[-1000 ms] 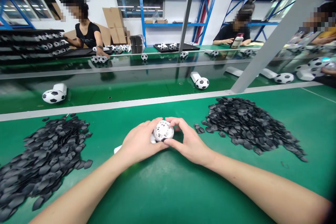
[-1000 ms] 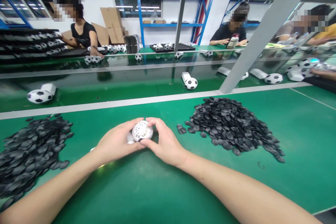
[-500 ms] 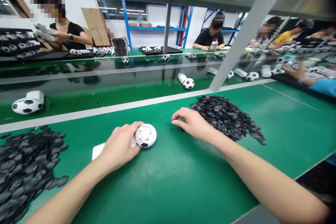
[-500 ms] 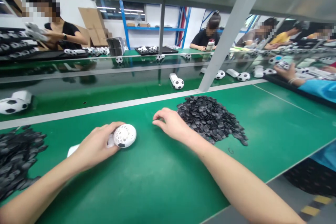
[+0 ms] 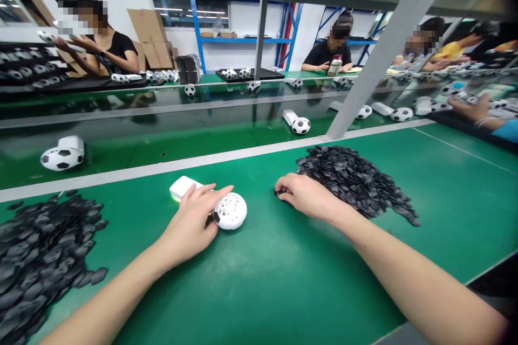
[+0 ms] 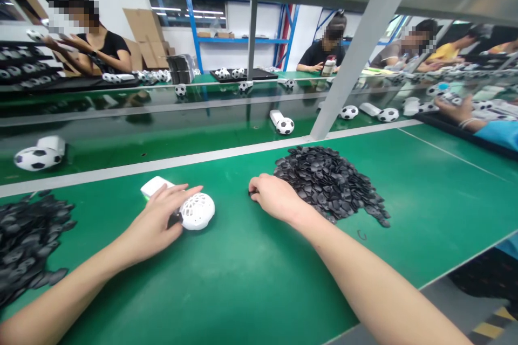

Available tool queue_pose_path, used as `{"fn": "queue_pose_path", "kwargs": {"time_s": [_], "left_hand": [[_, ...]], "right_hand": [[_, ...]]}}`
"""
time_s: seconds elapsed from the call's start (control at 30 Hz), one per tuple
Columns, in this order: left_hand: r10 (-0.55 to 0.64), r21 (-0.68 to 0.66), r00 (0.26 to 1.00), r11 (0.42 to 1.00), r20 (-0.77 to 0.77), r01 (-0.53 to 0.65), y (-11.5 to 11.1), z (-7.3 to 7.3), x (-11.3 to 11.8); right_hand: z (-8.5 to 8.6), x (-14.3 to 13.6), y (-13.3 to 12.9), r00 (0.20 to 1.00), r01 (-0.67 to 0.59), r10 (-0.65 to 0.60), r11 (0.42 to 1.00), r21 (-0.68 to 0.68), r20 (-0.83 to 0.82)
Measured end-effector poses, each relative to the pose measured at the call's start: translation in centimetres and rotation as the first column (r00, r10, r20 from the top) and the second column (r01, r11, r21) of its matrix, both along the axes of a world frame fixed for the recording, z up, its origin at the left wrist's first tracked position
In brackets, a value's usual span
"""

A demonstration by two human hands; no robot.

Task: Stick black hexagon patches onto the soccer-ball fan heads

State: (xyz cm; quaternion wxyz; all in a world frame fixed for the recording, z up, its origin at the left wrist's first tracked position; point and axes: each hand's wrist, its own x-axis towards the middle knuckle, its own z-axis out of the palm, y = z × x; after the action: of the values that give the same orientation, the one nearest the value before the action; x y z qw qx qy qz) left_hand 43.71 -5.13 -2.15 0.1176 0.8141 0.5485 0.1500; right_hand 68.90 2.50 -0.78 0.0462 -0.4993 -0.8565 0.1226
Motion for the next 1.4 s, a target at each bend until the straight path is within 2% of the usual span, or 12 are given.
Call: {"fn": "queue_pose_path", "kwargs": {"time_s": [0.13, 0.43, 0.63, 0.77, 0.87, 0.97, 1.13, 1.4], "left_hand": [[0.003, -0.038, 0.999, 0.999, 0.046, -0.002, -0.4, 0.3, 0.5], [0.072, 0.016, 0.995, 0.997, 0.074, -0.073, -0.4, -0.5, 1.0], [0.070, 0.024, 0.995, 0.997, 0.067, -0.072, -0.4, -0.5, 1.1], [0.049, 0.037, 0.996, 0.998, 0.072, -0.052, -0.5, -0.6, 1.4], [0.012, 0.033, 0.997, 0.999, 0.080, -0.015, -0.6, -0.4, 1.8], [0.017, 0.022, 0.995, 1.000, 0.094, -0.019, -0.7, -0.3, 2.1], [0.032, 0.007, 0.993, 0.999, 0.117, -0.033, -0.7, -0.2, 2.1], [0.048, -0.002, 0.989, 0.999, 0.137, -0.049, -0.8, -0.2, 2.1]], "right_hand": [[-0.2, 0.1, -0.1, 0.996, -0.065, 0.064, 0.998, -0.019, -0.054], [-0.4, -0.6, -0.6, 0.971, -0.185, 0.181, 0.983, -0.009, -0.159], [-0.2, -0.5, -0.5, 0.961, -0.190, 0.186, 0.982, 0.004, -0.203], [0.4, -1.3, -1.6, 0.868, -0.238, 0.237, 0.970, 0.053, -0.436], [0.7, -2.3, -3.1, 0.774, -0.309, 0.262, 0.951, 0.017, -0.576], [0.5, -3.1, -4.3, 0.747, -0.359, 0.282, 0.933, -0.009, -0.603], [-0.3, -3.8, -4.9, 0.726, -0.363, 0.324, 0.930, 0.063, -0.606], [-0.6, -4.4, -4.9, 0.677, -0.305, 0.213, 0.952, -0.004, -0.705]]}}
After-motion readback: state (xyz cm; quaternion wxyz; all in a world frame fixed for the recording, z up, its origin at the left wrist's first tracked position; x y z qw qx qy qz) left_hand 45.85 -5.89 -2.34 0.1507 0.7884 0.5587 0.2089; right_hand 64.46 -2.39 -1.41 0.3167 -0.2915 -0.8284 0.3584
